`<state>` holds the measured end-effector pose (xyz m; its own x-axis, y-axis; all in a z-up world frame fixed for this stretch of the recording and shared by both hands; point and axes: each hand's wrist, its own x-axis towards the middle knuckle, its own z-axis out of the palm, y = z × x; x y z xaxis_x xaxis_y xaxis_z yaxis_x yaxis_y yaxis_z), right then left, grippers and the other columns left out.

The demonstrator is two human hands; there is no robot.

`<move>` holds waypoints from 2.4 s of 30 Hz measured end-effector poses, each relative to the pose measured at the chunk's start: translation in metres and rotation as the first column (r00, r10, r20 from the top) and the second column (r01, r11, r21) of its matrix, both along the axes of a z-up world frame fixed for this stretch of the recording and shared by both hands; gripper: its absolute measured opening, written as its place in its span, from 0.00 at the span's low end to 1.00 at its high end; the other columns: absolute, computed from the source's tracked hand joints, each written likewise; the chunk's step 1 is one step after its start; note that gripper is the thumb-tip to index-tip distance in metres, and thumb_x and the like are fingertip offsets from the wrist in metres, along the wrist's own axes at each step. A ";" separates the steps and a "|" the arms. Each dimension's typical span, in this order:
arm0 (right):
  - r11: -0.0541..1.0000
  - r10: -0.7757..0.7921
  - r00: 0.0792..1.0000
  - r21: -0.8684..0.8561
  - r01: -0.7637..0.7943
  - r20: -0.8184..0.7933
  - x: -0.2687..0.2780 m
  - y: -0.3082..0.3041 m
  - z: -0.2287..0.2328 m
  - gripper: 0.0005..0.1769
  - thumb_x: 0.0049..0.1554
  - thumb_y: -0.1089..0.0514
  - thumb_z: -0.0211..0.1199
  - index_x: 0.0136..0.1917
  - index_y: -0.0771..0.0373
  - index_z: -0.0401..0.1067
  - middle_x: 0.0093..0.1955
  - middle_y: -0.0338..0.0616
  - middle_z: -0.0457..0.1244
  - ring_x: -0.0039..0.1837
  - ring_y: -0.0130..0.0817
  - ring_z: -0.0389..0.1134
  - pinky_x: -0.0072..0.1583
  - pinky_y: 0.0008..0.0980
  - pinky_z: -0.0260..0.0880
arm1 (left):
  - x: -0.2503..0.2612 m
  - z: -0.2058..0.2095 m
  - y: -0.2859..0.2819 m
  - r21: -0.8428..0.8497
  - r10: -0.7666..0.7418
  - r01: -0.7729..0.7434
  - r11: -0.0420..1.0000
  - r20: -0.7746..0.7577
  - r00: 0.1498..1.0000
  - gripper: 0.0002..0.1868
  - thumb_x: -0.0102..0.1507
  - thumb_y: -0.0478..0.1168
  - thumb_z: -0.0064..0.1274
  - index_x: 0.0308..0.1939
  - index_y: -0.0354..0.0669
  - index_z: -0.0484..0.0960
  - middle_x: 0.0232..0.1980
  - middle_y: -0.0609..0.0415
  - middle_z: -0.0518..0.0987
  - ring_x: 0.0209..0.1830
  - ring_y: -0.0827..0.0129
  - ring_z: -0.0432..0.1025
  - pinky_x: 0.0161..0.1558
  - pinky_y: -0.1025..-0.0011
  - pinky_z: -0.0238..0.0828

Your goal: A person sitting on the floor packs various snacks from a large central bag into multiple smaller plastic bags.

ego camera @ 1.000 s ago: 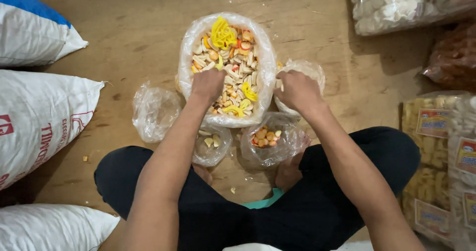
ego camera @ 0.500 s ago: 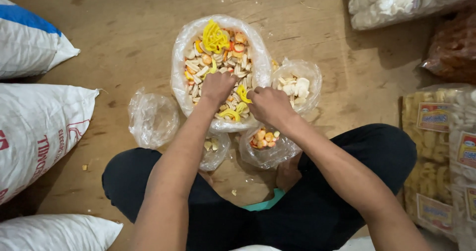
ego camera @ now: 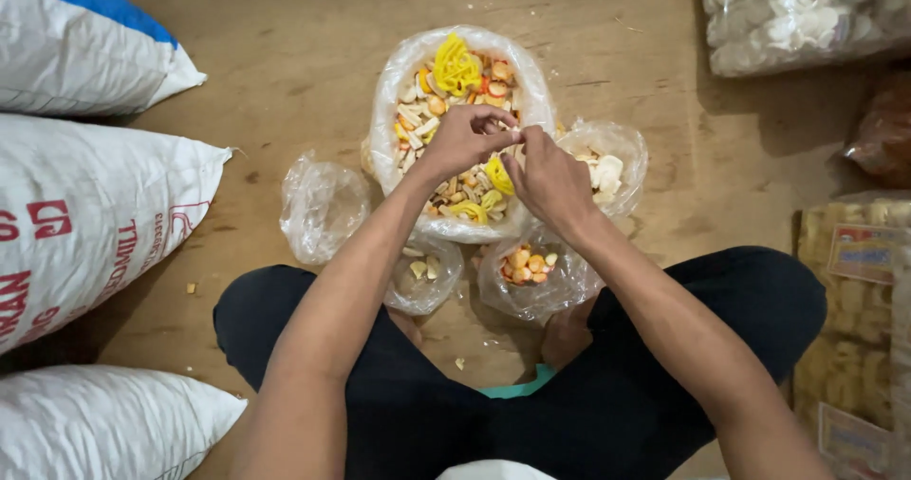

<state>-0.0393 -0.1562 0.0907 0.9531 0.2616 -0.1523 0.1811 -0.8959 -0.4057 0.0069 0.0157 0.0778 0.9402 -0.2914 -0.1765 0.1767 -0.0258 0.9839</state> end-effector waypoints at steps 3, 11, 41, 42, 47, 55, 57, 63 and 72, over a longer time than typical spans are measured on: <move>1.000 -0.001 0.997 -0.003 0.001 0.072 0.000 -0.004 0.004 0.20 0.65 0.44 0.52 0.64 0.55 0.57 0.55 0.49 0.66 0.52 0.59 0.73 0.51 0.67 0.71 | -0.001 -0.012 0.005 -0.061 0.000 0.000 0.998 -0.001 1.000 0.14 0.55 0.35 0.68 0.44 0.38 0.87 0.24 0.53 0.80 0.17 0.78 0.71 0.20 0.81 0.67; 0.998 -0.022 0.998 0.066 0.019 0.052 0.009 -0.023 0.000 0.14 0.66 0.44 0.55 0.58 0.52 0.67 0.52 0.42 0.66 0.52 0.48 0.74 0.51 0.60 0.74 | -0.005 -0.017 -0.001 -0.147 0.008 -0.021 0.989 -0.088 0.996 0.17 0.57 0.38 0.70 0.49 0.43 0.88 0.27 0.49 0.81 0.19 0.74 0.74 0.15 0.82 0.62; 0.993 0.084 0.979 -0.068 -0.099 -0.187 0.017 -0.018 0.041 0.23 0.61 0.45 0.59 0.66 0.56 0.72 0.62 0.49 0.68 0.60 0.56 0.71 0.57 0.66 0.71 | 0.004 -0.066 0.005 0.768 -0.224 -0.044 0.639 0.241 0.944 0.11 0.58 0.43 0.63 0.40 0.42 0.88 0.41 0.45 0.81 0.43 0.46 0.79 0.39 0.50 0.79; 0.997 0.074 0.980 0.006 -0.075 -0.184 0.012 -0.011 0.056 0.25 0.61 0.46 0.60 0.68 0.59 0.71 0.62 0.50 0.68 0.60 0.53 0.72 0.58 0.66 0.71 | -0.004 -0.032 -0.001 0.509 -0.058 -0.062 0.859 0.217 0.975 0.13 0.56 0.44 0.65 0.41 0.42 0.89 0.37 0.44 0.83 0.41 0.46 0.80 0.39 0.56 0.78; 0.996 0.065 0.990 0.067 -0.057 -0.124 0.010 -0.020 0.028 0.22 0.66 0.42 0.53 0.63 0.57 0.74 0.56 0.43 0.71 0.55 0.45 0.74 0.53 0.63 0.73 | -0.014 -0.010 -0.004 0.355 0.038 -0.056 0.933 0.057 0.998 0.15 0.50 0.49 0.70 0.39 0.51 0.90 0.33 0.56 0.84 0.35 0.66 0.80 0.39 0.68 0.77; 0.967 0.027 0.961 -0.238 -0.095 -0.276 0.024 -0.060 0.015 0.22 0.59 0.41 0.61 0.58 0.54 0.79 0.57 0.47 0.72 0.61 0.55 0.72 0.57 0.64 0.73 | -0.029 -0.048 0.017 0.569 -0.140 0.097 0.817 0.031 0.990 0.18 0.55 0.43 0.64 0.50 0.57 0.88 0.41 0.51 0.86 0.49 0.48 0.80 0.51 0.51 0.78; 0.902 -0.079 0.948 -0.428 -0.064 -0.308 0.031 -0.084 -0.007 0.21 0.59 0.42 0.57 0.58 0.51 0.81 0.57 0.50 0.72 0.59 0.56 0.73 0.56 0.62 0.74 | -0.026 -0.097 0.022 0.824 -0.274 0.144 0.548 0.014 0.962 0.13 0.57 0.44 0.60 0.45 0.60 0.89 0.40 0.56 0.86 0.49 0.54 0.81 0.51 0.56 0.79; 0.918 -0.051 0.945 -0.388 -0.084 -0.324 0.032 -0.071 0.003 0.25 0.58 0.45 0.62 0.67 0.51 0.76 0.63 0.52 0.69 0.63 0.60 0.71 0.60 0.64 0.71 | -0.028 -0.141 0.033 0.858 -0.209 0.309 0.411 -0.242 0.948 0.13 0.57 0.44 0.57 0.44 0.63 0.90 0.45 0.49 0.86 0.51 0.47 0.80 0.51 0.46 0.77; 0.964 0.068 0.975 -0.237 -0.119 -0.211 0.025 -0.042 0.022 0.19 0.61 0.48 0.59 0.63 0.51 0.76 0.59 0.43 0.70 0.59 0.57 0.72 0.58 0.65 0.72 | -0.032 -0.146 0.028 0.918 -0.492 0.344 0.196 -0.212 0.845 0.11 0.63 0.37 0.53 0.44 0.52 0.90 0.48 0.44 0.85 0.52 0.43 0.80 0.52 0.43 0.77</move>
